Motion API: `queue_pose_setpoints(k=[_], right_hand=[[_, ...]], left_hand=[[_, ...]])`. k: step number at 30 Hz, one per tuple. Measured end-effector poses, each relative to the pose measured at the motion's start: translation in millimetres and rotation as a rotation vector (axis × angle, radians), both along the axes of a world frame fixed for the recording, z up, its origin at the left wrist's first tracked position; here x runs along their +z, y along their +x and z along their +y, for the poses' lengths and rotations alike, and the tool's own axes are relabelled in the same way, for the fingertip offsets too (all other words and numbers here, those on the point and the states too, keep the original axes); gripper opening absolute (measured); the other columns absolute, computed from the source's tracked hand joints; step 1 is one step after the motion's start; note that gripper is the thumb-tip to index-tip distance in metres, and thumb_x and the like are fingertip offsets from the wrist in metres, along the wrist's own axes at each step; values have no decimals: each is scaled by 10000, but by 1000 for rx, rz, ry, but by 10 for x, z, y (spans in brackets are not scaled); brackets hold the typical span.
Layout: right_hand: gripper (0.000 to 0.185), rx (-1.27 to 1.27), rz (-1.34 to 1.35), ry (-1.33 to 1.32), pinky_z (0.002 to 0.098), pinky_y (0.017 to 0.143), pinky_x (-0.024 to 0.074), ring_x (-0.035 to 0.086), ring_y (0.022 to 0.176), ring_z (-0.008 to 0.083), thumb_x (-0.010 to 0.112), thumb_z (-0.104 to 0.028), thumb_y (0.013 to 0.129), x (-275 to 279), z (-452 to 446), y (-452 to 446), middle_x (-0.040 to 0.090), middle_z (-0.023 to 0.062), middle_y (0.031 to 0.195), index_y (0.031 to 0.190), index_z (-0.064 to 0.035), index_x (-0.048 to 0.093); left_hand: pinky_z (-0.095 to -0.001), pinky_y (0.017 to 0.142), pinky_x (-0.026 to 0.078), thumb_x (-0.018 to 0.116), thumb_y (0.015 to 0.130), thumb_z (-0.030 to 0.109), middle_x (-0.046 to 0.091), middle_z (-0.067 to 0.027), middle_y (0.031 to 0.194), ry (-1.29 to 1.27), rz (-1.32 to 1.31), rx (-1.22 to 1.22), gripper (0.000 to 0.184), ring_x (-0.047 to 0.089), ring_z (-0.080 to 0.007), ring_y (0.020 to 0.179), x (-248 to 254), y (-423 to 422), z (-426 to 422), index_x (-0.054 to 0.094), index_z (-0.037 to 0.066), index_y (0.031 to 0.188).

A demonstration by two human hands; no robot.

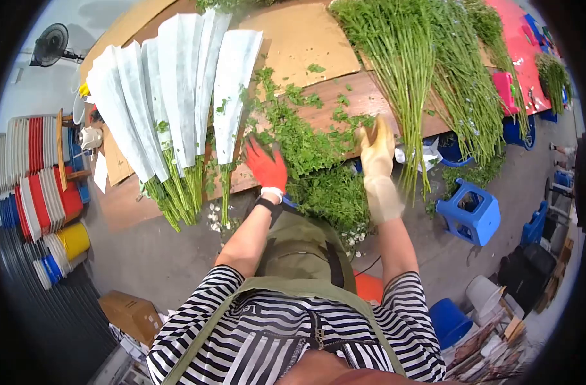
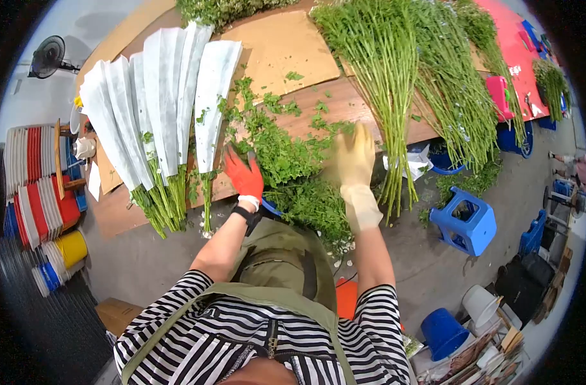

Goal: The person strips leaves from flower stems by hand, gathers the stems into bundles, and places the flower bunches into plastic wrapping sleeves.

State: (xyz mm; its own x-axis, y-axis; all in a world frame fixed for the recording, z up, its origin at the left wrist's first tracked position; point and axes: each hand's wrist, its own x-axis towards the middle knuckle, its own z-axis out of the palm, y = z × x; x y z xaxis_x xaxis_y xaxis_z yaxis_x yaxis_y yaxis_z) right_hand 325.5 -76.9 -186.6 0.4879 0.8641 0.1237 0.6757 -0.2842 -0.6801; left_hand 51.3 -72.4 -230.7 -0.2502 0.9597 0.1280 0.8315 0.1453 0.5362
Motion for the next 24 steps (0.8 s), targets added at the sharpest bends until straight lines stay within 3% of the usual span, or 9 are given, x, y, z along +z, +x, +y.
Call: queue_pose_setpoints(k=[2,5,7,8,11,16,17,20,24], right_hand=[[604,60,-236,-20,504,1248,238,341,1478,421,629,-351,999,-137,115,0,436,240,1557,1486,-30,472],[589,223,-116,-126,464,1291,65,203,1563,341,565,-407,1039,-14,125,-473,328,204,1636,1532,-107,448],[505,264,361,-151,406,1227,260,388,1479,296,548,-359,1056,65,1,-616,457,189,1561,1479,-85,518],[475,232,720,-216,388,1186,336,466,1429,290,551,-330,1056,291,-62,-646,525,186,1513,1453,-69,548],[448,204,587,-70,329,1127,401,543,1311,186,613,-257,1047,424,-306,-471,605,96,1422,1443,-55,560],[472,26,90,-6,357,1123,415,558,1283,264,691,-194,997,507,-695,-118,605,132,1371,1421,-33,560],[528,-90,41,26,363,1122,414,553,1286,269,732,-173,964,554,-746,-46,587,147,1386,1427,-8,542],[679,-399,3,159,439,1094,442,590,1231,366,848,-140,836,556,-933,323,612,242,1343,1407,56,538],[777,-471,39,93,420,1163,386,513,1363,356,849,-191,840,335,-1189,1070,529,259,1469,1473,48,466]], left_hand=[[-566,1240,161,571,1004,354,339,-263,1598,9,-33,4,745,309,-454,1475,-77,197,44,271,-8,1582],[-514,1230,229,604,986,264,398,-245,1576,3,-350,-444,690,365,-418,1457,-36,518,-149,335,9,1568],[-480,1205,298,618,975,203,440,-256,1544,-70,-682,-675,632,416,-396,1432,335,627,-141,401,14,1538],[-489,1205,294,615,980,223,440,-252,1543,-13,-588,-625,623,409,-403,1434,403,590,-28,412,30,1536],[-530,1202,278,601,998,299,440,-233,1545,115,-277,-466,583,379,-430,1440,575,342,671,452,110,1529],[-601,1209,213,582,1006,404,415,-191,1571,94,66,-508,544,337,-462,1448,140,236,1755,475,277,1525],[-572,1229,194,578,999,322,409,-176,1584,106,231,-531,579,377,-429,1431,80,324,1690,440,213,1550],[-582,1239,170,585,975,304,413,-177,1582,46,-73,-880,625,366,-426,1445,78,582,1171,419,148,1557],[-580,1246,169,633,942,368,445,-204,1543,-53,-58,-1230,675,371,-442,1437,342,844,242,440,109,1535]])
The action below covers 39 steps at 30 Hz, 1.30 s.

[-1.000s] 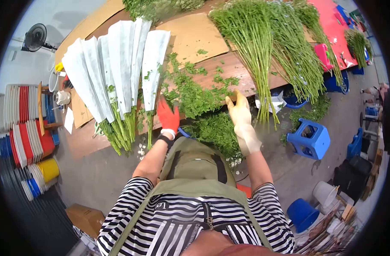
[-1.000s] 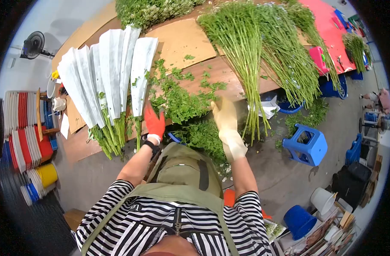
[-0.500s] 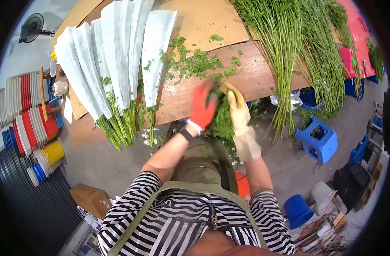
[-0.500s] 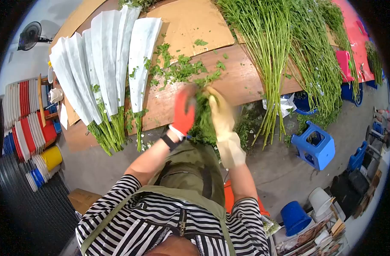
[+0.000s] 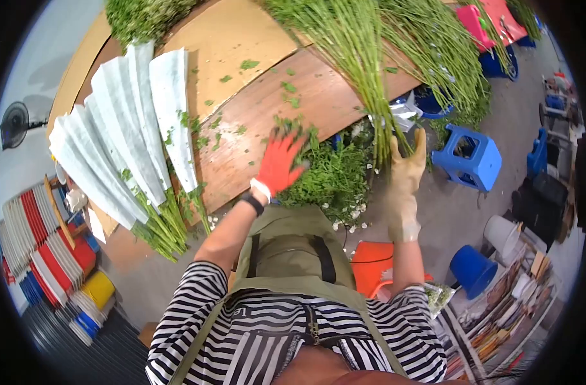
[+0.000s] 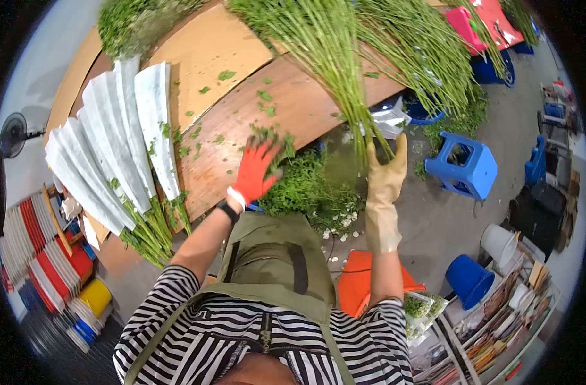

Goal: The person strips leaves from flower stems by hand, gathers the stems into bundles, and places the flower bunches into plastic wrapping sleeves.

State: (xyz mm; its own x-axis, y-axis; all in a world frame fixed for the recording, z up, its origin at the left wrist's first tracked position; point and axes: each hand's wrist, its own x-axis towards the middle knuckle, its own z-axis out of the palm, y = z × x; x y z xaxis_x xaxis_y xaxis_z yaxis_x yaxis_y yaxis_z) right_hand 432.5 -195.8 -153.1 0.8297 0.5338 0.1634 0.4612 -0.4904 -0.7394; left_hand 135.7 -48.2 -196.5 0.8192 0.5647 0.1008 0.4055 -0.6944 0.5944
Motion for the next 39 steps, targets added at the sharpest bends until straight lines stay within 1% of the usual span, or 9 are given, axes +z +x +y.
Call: queue_pose_setpoints(k=[3,7,11,15,19,22,31,36,39], right_hand=[[863,56,114,-219,405,1175,373,488,1401,371,830,-317,854,63,155,408,514,260,1491,1520,23,399],[918,313,359,-441,410,1132,427,527,1366,389,691,-485,943,85,372,618,500,260,1505,1618,-90,210],[1256,508,413,-496,370,1232,311,358,1485,397,893,-416,740,209,496,224,361,293,1586,1625,-10,99],[1057,379,166,-574,462,953,547,652,1115,438,778,-378,825,-186,529,-139,591,265,1357,1629,-73,164],[824,246,298,-640,506,927,547,682,1061,419,652,-111,853,-279,565,-191,671,240,1185,1596,-216,310],[660,247,262,-626,506,830,565,700,969,410,645,-136,890,-326,550,-176,685,209,1156,1513,-220,442],[609,205,322,-495,459,984,518,657,1112,423,589,-50,851,627,133,-715,653,198,1271,1435,-208,523],[635,142,296,-281,388,1032,493,631,1207,349,638,-52,824,899,-346,-993,660,168,1295,1437,-194,552],[612,122,173,-254,379,951,526,683,1108,326,649,-33,809,1012,-574,-981,704,138,1199,1404,-163,592]], left_hand=[[-578,1247,166,654,927,360,454,-205,1535,-207,-53,48,683,371,-439,1438,42,-42,-297,449,111,1529],[-570,1229,190,657,921,375,381,-187,1601,139,94,344,725,318,-440,1473,46,-59,-44,411,131,1559],[-578,1222,176,675,910,429,315,-186,1636,238,310,447,798,278,-438,1491,-139,41,84,362,133,1582],[-586,1223,162,678,906,472,306,-190,1634,268,369,450,826,262,-437,1496,-162,88,94,354,128,1582],[-576,1228,151,675,919,432,264,-185,1657,245,411,458,836,236,-427,1513,-160,83,76,302,133,1606],[-574,1231,148,667,927,440,262,-183,1658,257,393,449,833,235,-428,1512,-162,65,72,298,129,1606],[-625,1227,133,681,903,476,298,-215,1631,293,297,397,844,249,-438,1507,-145,79,7,348,93,1578],[-600,1231,154,710,892,426,334,-239,1608,-31,60,-213,848,291,-456,1483,-68,5,-396,347,91,1583],[-576,1222,201,703,893,428,333,-243,1613,48,-20,92,829,312,-440,1474,110,52,-123,362,112,1580]])
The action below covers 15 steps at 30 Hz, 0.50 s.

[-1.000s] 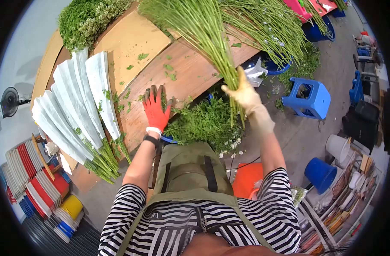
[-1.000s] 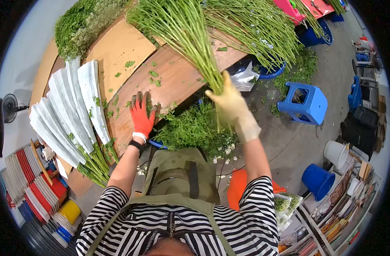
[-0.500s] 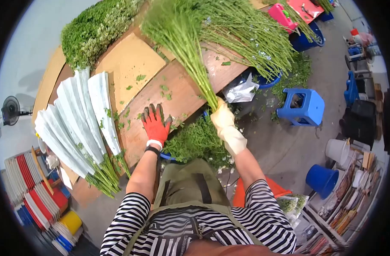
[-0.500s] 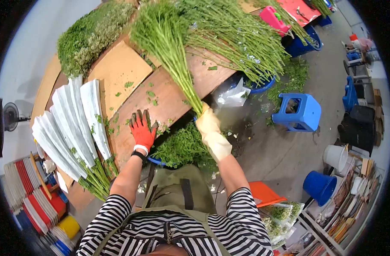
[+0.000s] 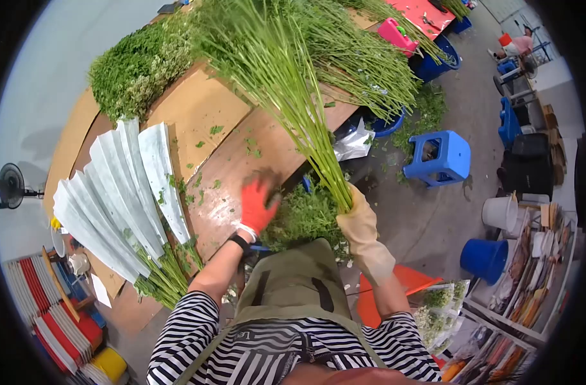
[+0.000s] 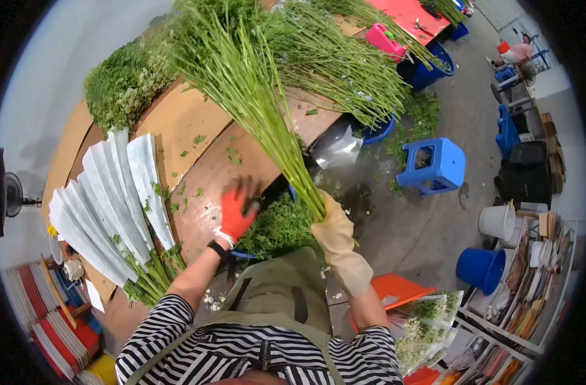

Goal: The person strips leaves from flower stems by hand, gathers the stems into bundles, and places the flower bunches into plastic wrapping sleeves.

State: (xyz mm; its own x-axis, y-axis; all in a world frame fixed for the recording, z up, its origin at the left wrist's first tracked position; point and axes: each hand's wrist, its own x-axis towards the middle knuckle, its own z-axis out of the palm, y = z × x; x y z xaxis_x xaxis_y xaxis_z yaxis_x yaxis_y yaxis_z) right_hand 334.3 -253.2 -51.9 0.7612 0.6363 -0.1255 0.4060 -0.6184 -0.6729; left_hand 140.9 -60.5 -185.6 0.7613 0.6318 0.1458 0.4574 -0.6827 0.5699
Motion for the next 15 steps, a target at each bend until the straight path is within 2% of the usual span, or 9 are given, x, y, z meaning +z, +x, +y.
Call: queue_pose_setpoints(k=[3,4,7,8,11,12,15], right_hand=[[623,8,-52,22,396,924,541,683,1083,338,662,-31,803,127,-160,101,698,142,1170,1404,-177,586],[633,24,-35,28,404,916,546,680,1074,351,665,-36,802,163,-178,147,688,150,1180,1409,-187,576],[674,46,-11,34,432,961,522,653,1092,370,665,-49,783,135,-212,344,674,161,1155,1428,-212,558],[681,74,-17,26,438,963,517,648,1087,370,663,-61,782,160,-224,471,672,162,1143,1436,-218,552],[692,140,-91,-14,473,902,528,653,1033,386,676,-111,779,165,-233,1064,670,164,1114,1445,-237,537],[689,149,-115,-34,482,887,531,656,1025,389,682,-118,779,181,-239,1315,671,165,1114,1441,-239,537],[646,152,-185,-98,497,867,539,661,1005,407,682,-134,801,239,-223,2103,675,175,1106,1423,-239,549]], left_hand=[[-567,1219,202,704,887,440,307,-244,1628,97,47,328,856,299,-439,1484,-43,233,575,343,107,1588],[-586,1226,169,714,870,459,282,-229,1645,128,76,341,900,284,-439,1494,-129,328,757,324,91,1593],[-614,1224,150,728,843,502,284,-216,1648,33,202,238,952,280,-440,1496,-427,743,807,316,83,1593],[-644,1217,141,743,810,549,290,-209,1645,100,287,155,1017,278,-438,1498,-447,911,717,297,85,1598],[-653,1212,144,757,784,586,298,-208,1639,147,323,126,1070,270,-442,1502,-318,1458,452,282,88,1604],[-710,1181,137,775,764,609,254,-209,1658,103,287,160,1124,241,-447,1513,-296,1656,421,253,87,1611],[-770,1137,145,779,749,643,177,-216,1682,52,548,175,1180,187,-464,1528,-162,2178,360,214,84,1621]])
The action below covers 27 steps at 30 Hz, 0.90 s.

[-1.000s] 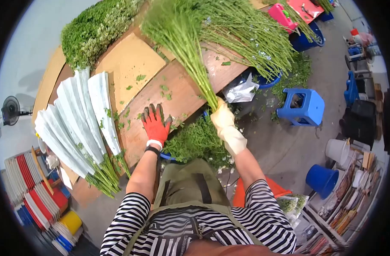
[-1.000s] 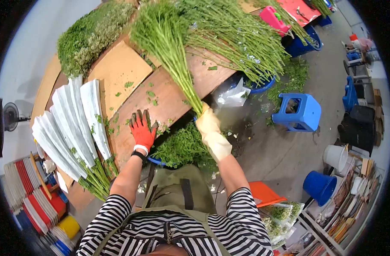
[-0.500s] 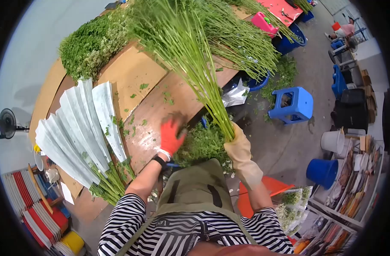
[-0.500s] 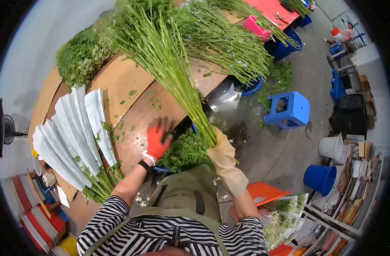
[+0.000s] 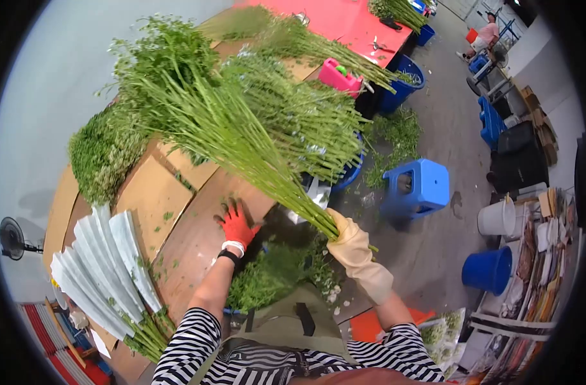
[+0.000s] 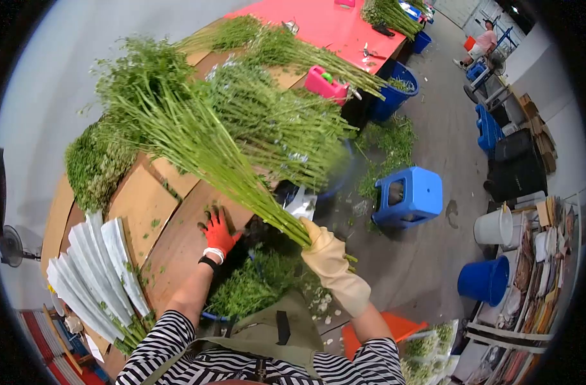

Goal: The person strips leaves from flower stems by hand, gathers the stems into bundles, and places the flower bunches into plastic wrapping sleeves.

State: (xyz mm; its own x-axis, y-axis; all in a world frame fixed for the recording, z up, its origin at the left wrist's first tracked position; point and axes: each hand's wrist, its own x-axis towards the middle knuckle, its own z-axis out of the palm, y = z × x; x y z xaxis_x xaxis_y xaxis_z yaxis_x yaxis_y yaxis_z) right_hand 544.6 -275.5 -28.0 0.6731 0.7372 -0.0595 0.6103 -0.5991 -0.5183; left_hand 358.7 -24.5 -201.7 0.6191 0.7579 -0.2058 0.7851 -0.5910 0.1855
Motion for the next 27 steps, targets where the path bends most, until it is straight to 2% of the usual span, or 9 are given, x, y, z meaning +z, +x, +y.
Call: queue_pose_setpoints(k=[7,8,12,14,18,22,24,25,27], right_hand=[[617,-115,-65,199,376,899,549,701,1042,311,700,10,777,133,209,1818,708,166,1117,1365,-158,623],[536,-78,-44,121,456,915,540,667,1060,404,641,-66,862,234,282,2088,682,195,1167,1384,-177,591],[533,-158,0,266,442,964,526,660,1099,394,622,-79,887,624,709,2863,679,202,1195,1398,-226,584],[525,-128,-351,119,465,925,536,670,1049,390,611,-151,920,618,892,3393,677,187,1166,1433,-240,543],[470,-193,-641,-181,520,833,546,690,949,370,586,-180,966,887,1456,4349,675,186,1136,1426,-267,545],[546,-113,-1048,-50,479,800,560,691,986,336,718,-383,923,765,1954,5179,688,171,1152,1348,-88,546],[546,-157,-857,-168,472,818,568,697,979,347,734,-427,908,453,2240,5126,700,174,1120,1307,-97,560],[591,-209,-651,-140,448,831,554,668,990,342,738,-372,891,351,2393,4940,680,166,1034,1322,-30,523],[482,-146,-523,-36,490,835,553,674,958,390,725,-344,894,265,2638,4487,690,198,1010,1236,-40,571]], left_hand=[[-851,1078,96,835,654,686,-1,-238,1705,-66,332,105,1419,83,-533,1531,67,593,-6,34,58,1643],[-849,1080,98,835,658,681,-24,-244,1705,-64,361,108,1420,64,-544,1531,53,613,-4,28,53,1643],[-843,1087,81,838,669,664,-124,-278,1686,-114,437,100,1445,-15,-560,1530,32,628,32,-21,14,1632],[-843,1087,71,835,672,664,-122,-296,1679,-143,435,97,1445,-31,-572,1524,72,643,39,-23,6,1630],[-842,1086,72,832,672,671,-125,-308,1673,-178,438,89,1445,-25,-580,1519,59,643,61,-19,1,1628],[-839,1087,63,828,675,679,-131,-307,1672,-201,471,98,1452,-25,-581,1519,63,669,108,-32,0,1627],[-838,1087,59,827,675,683,-138,-304,1673,-231,471,103,1457,-29,-581,1519,59,649,97,-39,4,1628],[-837,1088,53,829,673,686,-151,-298,1673,-237,468,104,1464,-44,-582,1518,4,620,100,-53,17,1631],[-837,1087,45,827,673,688,-156,-296,1673,-255,482,111,1467,-61,-585,1516,41,659,115,-62,25,1632]])
